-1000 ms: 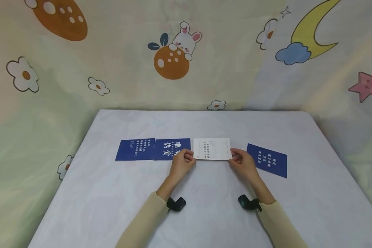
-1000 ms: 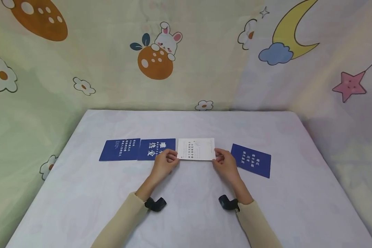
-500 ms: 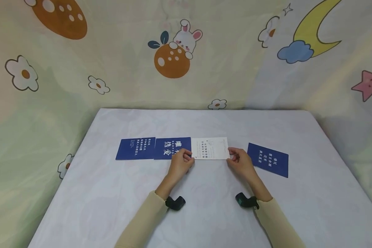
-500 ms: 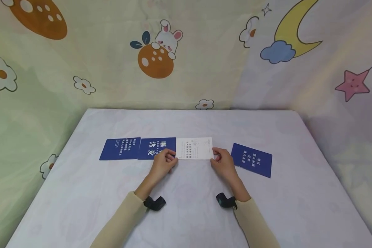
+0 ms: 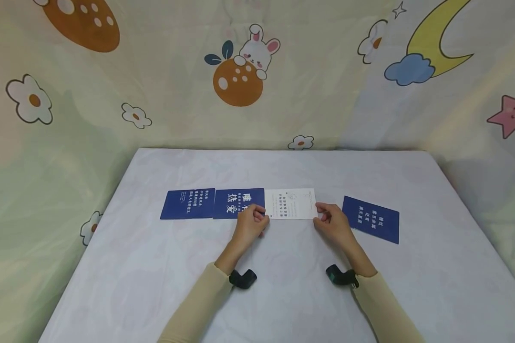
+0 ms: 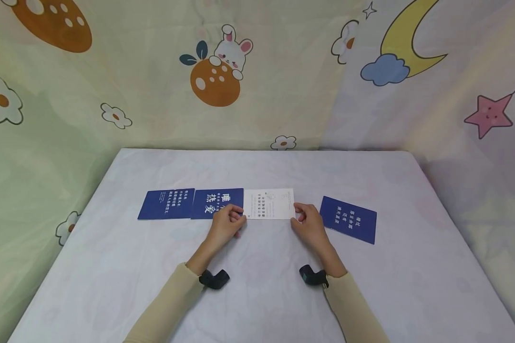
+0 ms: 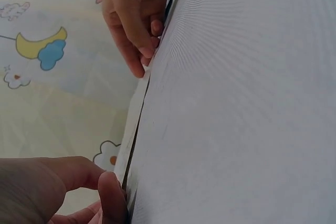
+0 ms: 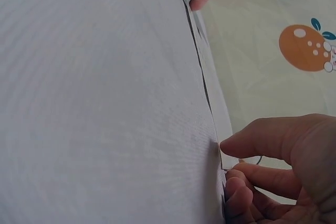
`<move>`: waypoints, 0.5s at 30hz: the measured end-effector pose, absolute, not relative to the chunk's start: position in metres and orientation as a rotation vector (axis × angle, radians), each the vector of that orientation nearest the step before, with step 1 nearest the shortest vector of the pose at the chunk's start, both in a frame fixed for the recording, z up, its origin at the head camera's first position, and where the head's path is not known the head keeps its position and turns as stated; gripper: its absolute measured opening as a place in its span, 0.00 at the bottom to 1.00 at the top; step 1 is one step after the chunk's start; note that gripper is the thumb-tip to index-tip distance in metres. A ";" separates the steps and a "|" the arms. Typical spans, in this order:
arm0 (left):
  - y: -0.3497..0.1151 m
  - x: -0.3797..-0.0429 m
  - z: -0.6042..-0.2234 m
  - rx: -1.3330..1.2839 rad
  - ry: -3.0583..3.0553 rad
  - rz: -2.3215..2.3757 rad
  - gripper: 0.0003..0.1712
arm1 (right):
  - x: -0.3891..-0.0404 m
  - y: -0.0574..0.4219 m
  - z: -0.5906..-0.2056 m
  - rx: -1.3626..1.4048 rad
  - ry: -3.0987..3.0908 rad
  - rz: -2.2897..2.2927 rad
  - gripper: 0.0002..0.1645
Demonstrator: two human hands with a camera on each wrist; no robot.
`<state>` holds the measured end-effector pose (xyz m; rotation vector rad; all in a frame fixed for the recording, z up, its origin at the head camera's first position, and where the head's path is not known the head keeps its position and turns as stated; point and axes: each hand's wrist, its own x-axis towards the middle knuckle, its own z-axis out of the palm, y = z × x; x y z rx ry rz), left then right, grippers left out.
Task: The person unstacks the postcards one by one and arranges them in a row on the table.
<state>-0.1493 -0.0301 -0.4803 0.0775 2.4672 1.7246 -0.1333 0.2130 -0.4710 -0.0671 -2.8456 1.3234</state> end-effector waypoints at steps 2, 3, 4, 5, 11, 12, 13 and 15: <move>-0.030 -0.149 -0.480 0.070 2.463 1.724 0.13 | -0.133 0.213 -0.471 -0.064 -2.846 1.325 0.27; -0.030 -0.149 -0.480 0.072 2.464 1.723 0.14 | -0.133 0.212 -0.471 -0.063 -2.847 1.327 0.26; -0.030 -0.149 -0.480 0.073 2.467 1.719 0.15 | -0.132 0.212 -0.471 -0.066 -2.846 1.331 0.26; -0.030 -0.149 -0.480 0.076 2.471 1.717 0.17 | -0.132 0.212 -0.470 -0.067 -2.847 1.333 0.26; -0.029 -0.149 -0.480 0.078 2.511 1.716 0.24 | -0.133 0.212 -0.471 -0.078 -2.859 1.334 0.27; -0.029 -0.149 -0.480 0.078 2.514 1.719 0.24 | -0.133 0.212 -0.471 -0.080 -2.860 1.332 0.27; -0.029 -0.149 -0.480 0.082 2.513 1.721 0.24 | -0.134 0.212 -0.471 -0.083 -2.858 1.331 0.27; -0.029 -0.148 -0.480 0.097 2.514 1.721 0.23 | -0.133 0.212 -0.471 -0.093 -2.855 1.332 0.27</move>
